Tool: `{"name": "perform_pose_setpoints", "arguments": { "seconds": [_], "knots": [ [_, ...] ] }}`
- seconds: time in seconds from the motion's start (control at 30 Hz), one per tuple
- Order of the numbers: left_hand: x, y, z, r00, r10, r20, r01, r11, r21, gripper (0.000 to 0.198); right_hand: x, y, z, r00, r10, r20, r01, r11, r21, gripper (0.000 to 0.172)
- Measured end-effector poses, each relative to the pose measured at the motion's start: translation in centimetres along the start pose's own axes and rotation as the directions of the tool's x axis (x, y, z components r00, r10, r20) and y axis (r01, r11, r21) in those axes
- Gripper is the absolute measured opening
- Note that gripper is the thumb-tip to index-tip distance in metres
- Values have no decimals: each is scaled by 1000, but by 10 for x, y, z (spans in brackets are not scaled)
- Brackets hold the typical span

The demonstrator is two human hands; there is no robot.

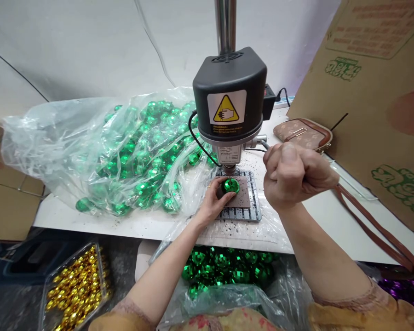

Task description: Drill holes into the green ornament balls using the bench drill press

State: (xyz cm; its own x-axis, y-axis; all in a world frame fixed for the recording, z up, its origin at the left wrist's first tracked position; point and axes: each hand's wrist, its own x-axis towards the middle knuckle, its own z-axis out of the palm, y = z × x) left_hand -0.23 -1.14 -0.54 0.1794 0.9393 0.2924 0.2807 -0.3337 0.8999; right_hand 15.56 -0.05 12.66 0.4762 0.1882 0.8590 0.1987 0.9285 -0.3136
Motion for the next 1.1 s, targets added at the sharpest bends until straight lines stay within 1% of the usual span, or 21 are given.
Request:
{"name": "perform_pose_setpoints", "arguments": {
  "seconds": [0.1, 0.23, 0.33, 0.47, 0.53, 0.57, 0.6, 0.67, 0.73, 0.77, 0.83, 0.87, 0.9, 0.93, 0.97, 1.0, 1.03, 1.07, 1.1],
  "knots": [
    [-1, -2, 0, 1000, 2, -8, -2, 1000, -1, 47, -2, 2, 1, 999, -41, -26, 41, 999, 22, 53],
    [-1, -4, 1, 1000, 7, -5, -7, 1000, -1, 49, -4, 6, 1, 996, -85, -33, 86, 996, 24, 53],
    [0, -3, 1, 1000, 0, -5, 0, 1000, -9, 48, -5, 9, -2, 994, -109, -11, 109, 994, 22, 51],
    [-1, -1, 1, 1000, -2, -8, 2, 1000, -19, 47, -10, 11, -8, 983, -178, 36, 174, 980, 93, 47],
    [-1, -1, 1, 1000, -3, -10, 2, 1000, -25, 47, -12, 9, -9, 978, -202, 53, 195, 974, 112, 49],
    [0, -1, 1, 1000, -6, -10, 5, 1000, -30, 47, -11, 7, -8, 979, -193, 58, 187, 977, 101, 50],
    [0, -1, 1, 1000, -11, -10, 11, 999, -36, 47, -8, 4, -6, 986, -158, 55, 153, 985, 81, 51],
    [1, -2, 3, 1000, -28, -11, 28, 999, -46, 48, 2, -3, 1, 999, -31, 20, 31, 999, 38, 52],
    [1, 0, 6, 998, -46, -30, 44, 997, -56, 47, 18, -10, 10, 994, 105, -6, -105, 994, 36, 52],
    [0, 2, 7, 997, -55, -54, 52, 997, -52, 46, 26, -13, 14, 991, 134, -10, -134, 990, 49, 50],
    [-7, 11, 7, 990, -57, -127, 57, 998, 0, 44, 39, -17, 21, 980, 199, 28, -200, 978, 59, 47],
    [-14, 17, 4, 987, -36, -155, 45, 998, 50, 42, 44, -19, 22, 974, 221, 42, -223, 973, 57, 46],
    [-24, 25, 0, 988, 5, -157, 13, 993, 113, 41, 47, -19, 23, 971, 233, 51, -235, 970, 55, 45],
    [-36, 33, -7, 990, 61, -126, -36, 982, 185, 39, 48, -19, 24, 970, 237, 53, -240, 969, 52, 45],
    [-51, 41, -14, 992, 123, -39, -110, 962, 249, 38, 48, -18, 23, 971, 235, 53, -238, 970, 50, 45],
    [-67, 49, -23, 981, 176, 84, -194, 932, 306, 36, 48, -17, 23, 973, 227, 47, -229, 972, 48, 45],
    [-85, 56, -32, 958, 187, 219, -258, 895, 363, 37, 47, -16, 22, 975, 217, 40, -219, 975, 48, 45],
    [-103, 62, -42, 927, 152, 342, -296, 857, 421, 38, 46, -15, 22, 978, 205, 36, -207, 977, 47, 45],
    [-121, 66, -51, 895, 93, 435, -318, 819, 478, 40, 45, -13, 21, 980, 196, 32, -197, 979, 47, 45]
  ]
}}
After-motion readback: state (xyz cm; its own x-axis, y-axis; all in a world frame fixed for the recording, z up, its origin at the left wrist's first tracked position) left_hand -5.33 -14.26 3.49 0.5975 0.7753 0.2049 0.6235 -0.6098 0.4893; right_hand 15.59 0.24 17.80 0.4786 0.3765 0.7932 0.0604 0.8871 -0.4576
